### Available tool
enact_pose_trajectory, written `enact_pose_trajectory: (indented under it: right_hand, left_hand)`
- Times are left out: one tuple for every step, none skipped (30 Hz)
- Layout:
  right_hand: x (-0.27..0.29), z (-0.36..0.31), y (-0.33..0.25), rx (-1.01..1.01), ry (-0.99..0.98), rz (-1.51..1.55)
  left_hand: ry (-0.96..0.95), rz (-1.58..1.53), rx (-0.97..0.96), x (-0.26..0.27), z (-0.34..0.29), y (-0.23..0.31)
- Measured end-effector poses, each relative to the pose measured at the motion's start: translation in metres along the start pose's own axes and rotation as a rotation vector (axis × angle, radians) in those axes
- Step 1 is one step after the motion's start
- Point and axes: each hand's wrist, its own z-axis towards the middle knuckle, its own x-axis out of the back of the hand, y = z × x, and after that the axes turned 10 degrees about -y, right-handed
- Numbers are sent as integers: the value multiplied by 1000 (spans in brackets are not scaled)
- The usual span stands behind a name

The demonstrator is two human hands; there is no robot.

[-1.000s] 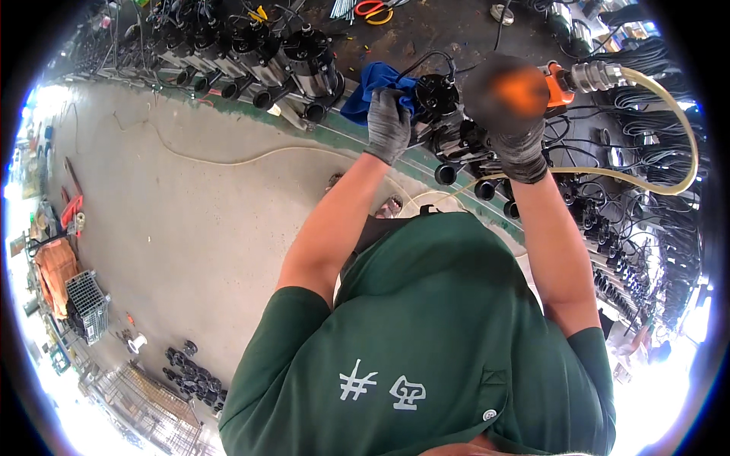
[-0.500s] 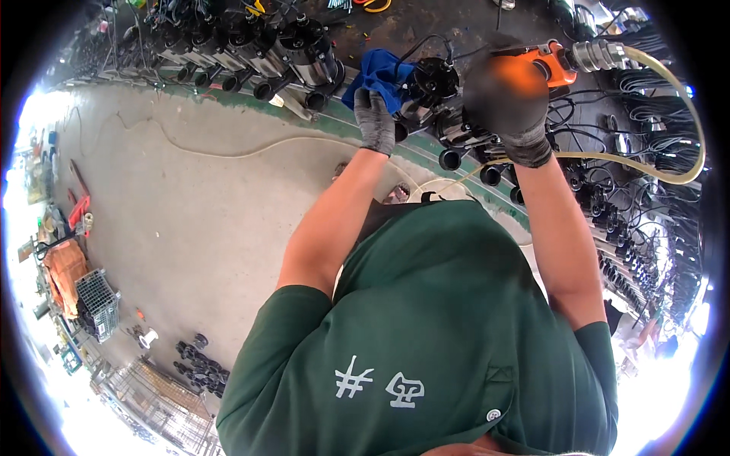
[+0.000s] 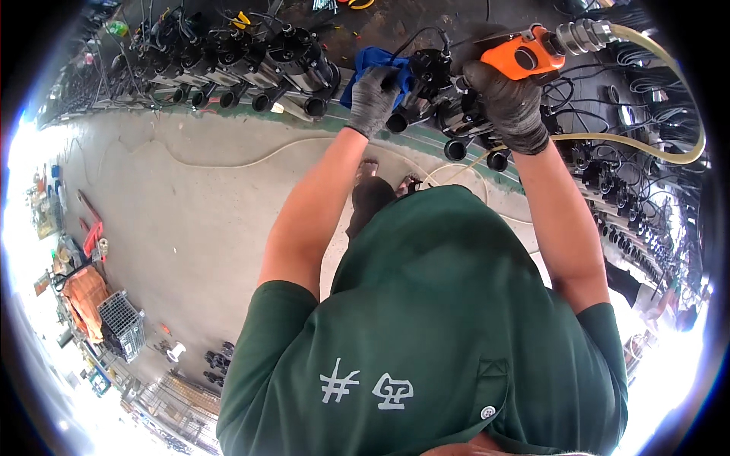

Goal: The person inserts long bolts into water pump casings by hand, fastens them using a pneumatic screwdriver, and repositions the assembled pumps on the workbench.

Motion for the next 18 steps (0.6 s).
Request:
enact_pose_trajectory:
  right_hand:
    - [-3, 1, 0, 16, 35, 125]
    - [-6, 2, 0, 31, 71, 250]
    - [-8, 5, -2, 55, 71, 191]
    - [-10, 5, -4, 53, 74, 185]
    - [-13, 2, -8, -11, 109, 243]
    - [-14, 1, -9, -74, 146, 300]
    - [-2, -6, 4, -52, 44, 255]
    - [-4, -8, 8, -55, 49, 245]
    - [-5, -9, 10, -51, 90, 225]
    - [-5, -7, 9, -47, 127, 205]
    - [-6, -6, 7, -66, 109, 204]
    - [-6, -7, 5, -73, 111, 195]
    - [-7, -8, 4, -98, 166, 180]
    - [-8, -8, 4, -121, 218, 169]
    - [-10, -7, -1, -154, 284, 159]
    - [-9, -10, 0, -166, 295, 150]
    - [-4, -11, 1, -177, 300, 49]
    - [-11, -4, -5, -194, 340, 169]
  left_hand:
    - [21, 3, -57, -1, 4, -4]
    - [16, -2, -58, -3, 4, -7]
    - [34, -17, -69, -5, 5, -10]
    - [55, -30, -82, -6, 7, -13]
    - [51, -36, -85, -4, 7, -18]
    - [59, -22, -86, 2, 7, -25]
    - [57, -15, -93, 5, 7, -28]
    - [52, -24, -98, 11, 11, -33]
    - [63, -48, 107, 18, 16, -38]
    - [75, -71, 313, 22, 21, -42]
    - [89, 130, 357, 27, 39, -36]
    - [181, 86, 218, 28, 54, -27]
    - [271, 37, 74, 31, 76, -7]
    - [365, -25, -43, 35, 103, 10]
    - [453, -91, -156, 40, 127, 31]
    - [409, -164, -223, 51, 150, 61]
    - [368, -241, -292, 60, 171, 88]
    - [366, -176, -373, 60, 190, 96]
